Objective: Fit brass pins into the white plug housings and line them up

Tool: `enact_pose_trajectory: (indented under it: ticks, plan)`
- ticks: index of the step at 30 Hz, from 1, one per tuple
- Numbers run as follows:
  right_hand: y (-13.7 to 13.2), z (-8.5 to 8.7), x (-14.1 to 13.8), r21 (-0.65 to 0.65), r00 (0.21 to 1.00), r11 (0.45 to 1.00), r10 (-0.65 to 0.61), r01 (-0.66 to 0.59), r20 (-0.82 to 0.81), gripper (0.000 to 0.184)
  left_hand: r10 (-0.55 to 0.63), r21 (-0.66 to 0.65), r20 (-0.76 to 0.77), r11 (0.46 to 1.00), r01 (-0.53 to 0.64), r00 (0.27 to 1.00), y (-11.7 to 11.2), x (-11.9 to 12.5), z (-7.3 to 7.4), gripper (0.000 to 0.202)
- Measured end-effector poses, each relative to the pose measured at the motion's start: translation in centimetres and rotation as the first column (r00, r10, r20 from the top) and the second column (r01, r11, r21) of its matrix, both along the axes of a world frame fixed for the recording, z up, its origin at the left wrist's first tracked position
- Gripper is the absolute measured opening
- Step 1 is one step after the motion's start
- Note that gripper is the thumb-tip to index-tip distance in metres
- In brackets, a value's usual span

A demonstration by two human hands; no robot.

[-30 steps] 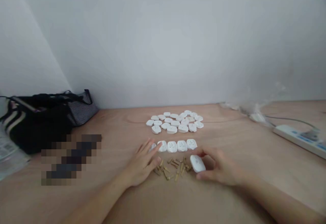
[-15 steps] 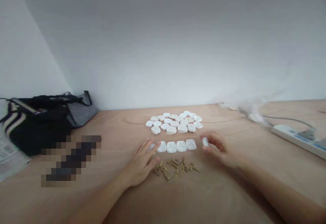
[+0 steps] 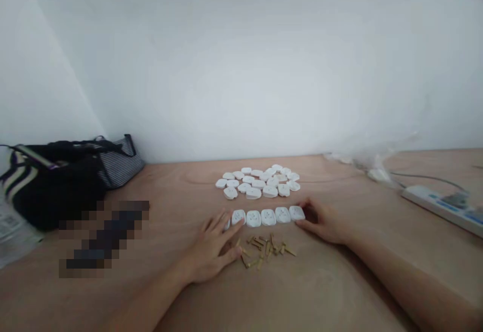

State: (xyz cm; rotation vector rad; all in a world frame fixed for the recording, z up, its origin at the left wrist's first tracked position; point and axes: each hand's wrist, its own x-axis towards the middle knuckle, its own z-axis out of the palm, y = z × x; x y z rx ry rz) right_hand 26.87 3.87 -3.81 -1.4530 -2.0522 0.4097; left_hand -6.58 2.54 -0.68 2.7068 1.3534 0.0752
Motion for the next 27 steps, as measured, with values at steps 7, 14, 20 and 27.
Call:
enact_pose_trajectory:
  ticks: [7, 14, 20, 27]
  plan:
    - [-2.1, 1.2, -2.0, 0.039, 0.925, 0.952, 0.284, -0.302, 0.252, 0.062, -0.04, 0.01, 0.021, 0.999, 0.039, 0.999, 0.2, 0.5, -0.2, 0.061]
    - [-2.4, 1.1, -1.4, -0.009, 0.928, 0.956, 0.287, -0.294, 0.239, 0.063, -0.042, 0.035, 0.048, 0.999, 0.041, 0.998, 0.2, 1.9, 0.1, 0.059]
    - [-4.1, 2.1, -3.1, -0.05, 0.823, 0.849, 0.522, -0.525, 0.225, 0.072, -0.317, -0.033, 0.046, 0.947, 0.319, 0.947, -2.3, 2.0, 1.2, 0.068]
    - [-5.4, 2.2, -4.1, -0.131, 0.745, 0.778, 0.626, -0.614, 0.23, 0.078, -0.41, -0.134, 0.072, 0.899, 0.416, 0.909, -3.4, 3.2, 1.9, 0.075]
